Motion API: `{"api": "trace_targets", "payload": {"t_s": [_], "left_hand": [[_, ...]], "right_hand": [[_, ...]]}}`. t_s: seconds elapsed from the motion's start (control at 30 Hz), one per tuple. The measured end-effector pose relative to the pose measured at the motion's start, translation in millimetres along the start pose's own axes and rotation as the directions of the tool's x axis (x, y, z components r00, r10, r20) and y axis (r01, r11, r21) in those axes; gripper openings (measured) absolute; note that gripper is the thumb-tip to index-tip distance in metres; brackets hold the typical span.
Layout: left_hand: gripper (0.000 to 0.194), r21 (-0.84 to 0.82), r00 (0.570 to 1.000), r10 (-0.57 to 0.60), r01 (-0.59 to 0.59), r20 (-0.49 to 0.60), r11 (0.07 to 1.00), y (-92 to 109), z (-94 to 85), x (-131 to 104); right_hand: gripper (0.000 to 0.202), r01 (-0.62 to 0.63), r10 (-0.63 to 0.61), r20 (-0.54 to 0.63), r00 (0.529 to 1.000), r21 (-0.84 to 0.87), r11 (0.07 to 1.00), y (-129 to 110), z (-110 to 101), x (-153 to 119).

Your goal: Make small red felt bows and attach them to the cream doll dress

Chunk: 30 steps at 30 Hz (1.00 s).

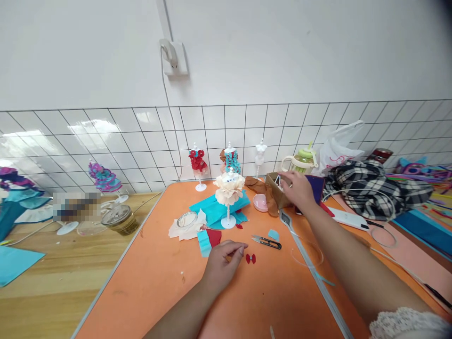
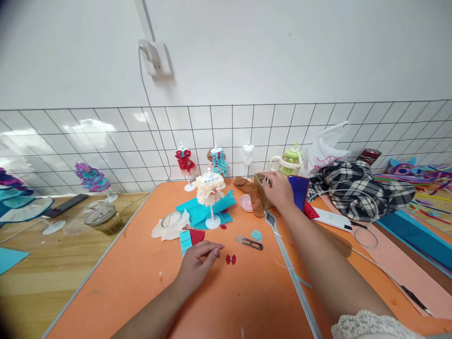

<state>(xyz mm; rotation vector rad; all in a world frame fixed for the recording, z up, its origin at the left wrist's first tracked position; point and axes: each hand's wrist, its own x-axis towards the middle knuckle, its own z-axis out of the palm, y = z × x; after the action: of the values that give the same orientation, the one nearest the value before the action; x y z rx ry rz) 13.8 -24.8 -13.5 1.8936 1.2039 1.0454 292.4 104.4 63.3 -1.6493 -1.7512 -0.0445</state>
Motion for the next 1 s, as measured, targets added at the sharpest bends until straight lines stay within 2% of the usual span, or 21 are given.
{"api": "trace_targets", "payload": {"t_s": [0.03, 0.1, 0.13, 0.2, 0.3, 0.43, 0.53, 0.67, 0.73, 0.83, 0.93, 1.0], "left_hand": [[0.025, 0.003, 1.0, 0.014, -0.013, -0.012, 1.0, -0.3, -0.1, -0.1], [0.025, 0.014, 0.999, 0.038, -0.038, -0.026, 0.999, -0.3, -0.3, -0.1], [0.025, 0.022, 0.999, 0.044, -0.043, -0.03, 0.999, 0.2, -0.4, -0.1], [0.025, 0.037, 0.999, 0.042, -0.041, -0.028, 0.998, 1.4, -0.6, 0.4], [0.024, 0.058, 0.999, 0.039, -0.039, -0.007, 0.998, 2.7, -0.7, 1.4], [0.026, 0.077, 0.998, 0.059, -0.062, 0.037, 0.995, 0.5, -0.1, 2.3], [0.027, 0.083, 0.996, 0.064, -0.068, 0.054, 0.994, -2.3, 0.9, 2.8], [0.024, 0.087, 0.996, 0.061, -0.066, 0.058, 0.994, -2.7, 2.4, 4.2], [0.023, 0.079, 0.998, 0.048, -0.051, 0.046, 0.996, -1.6, 3.2, 4.9], [0.024, 0.053, 0.999, 0.013, -0.015, 0.035, 0.998, -0.6, 4.5, 5.7], [0.025, 0.008, 0.998, -0.043, 0.043, 0.038, 0.999, -2.0, 5.5, 6.4], [0.026, -0.04, 0.996, -0.087, 0.088, 0.028, 0.995, -3.6, 5.5, 6.7]], "right_hand": [[0.028, 0.053, -0.061, 0.035, 0.998, 0.18, 0.982, -12.6, 2.8, -15.4], [0.026, 0.085, -0.131, 0.125, 0.983, 0.32, 0.944, -38.1, 12.1, -50.8], [0.026, 0.038, -0.145, 0.193, 0.97, 0.472, 0.881, -49.4, 17.9, -68.8], [0.026, -0.083, -0.189, 0.335, 0.923, 0.652, 0.753, -66.7, 29.5, -100.0], [0.024, -0.197, -0.203, 0.414, 0.887, 0.739, 0.644, -77.5, 42.2, -126.3], [0.021, -0.266, -0.2, 0.444, 0.873, 0.78, 0.567, -74.7, 48.7, -132.4], [0.017, -0.274, -0.167, 0.436, 0.884, 0.774, 0.571, -72.5, 49.6, -132.5], [0.01, -0.219, -0.154, 0.404, 0.902, 0.734, 0.642, -74.2, 48.6, -134.9], [0.008, -0.136, -0.162, 0.34, 0.926, 0.704, 0.698, -75.3, 47.8, -136.7], [0.01, 0.068, -0.244, 0.21, 0.947, 0.61, 0.789, -75.4, 46.9, -139.7], [0.017, 0.277, -0.384, 0.138, 0.913, 0.481, 0.832, -74.2, 46.5, -142.1], [0.02, 0.354, -0.441, 0.126, 0.889, 0.423, 0.834, -72.9, 47.0, -142.8]]}}
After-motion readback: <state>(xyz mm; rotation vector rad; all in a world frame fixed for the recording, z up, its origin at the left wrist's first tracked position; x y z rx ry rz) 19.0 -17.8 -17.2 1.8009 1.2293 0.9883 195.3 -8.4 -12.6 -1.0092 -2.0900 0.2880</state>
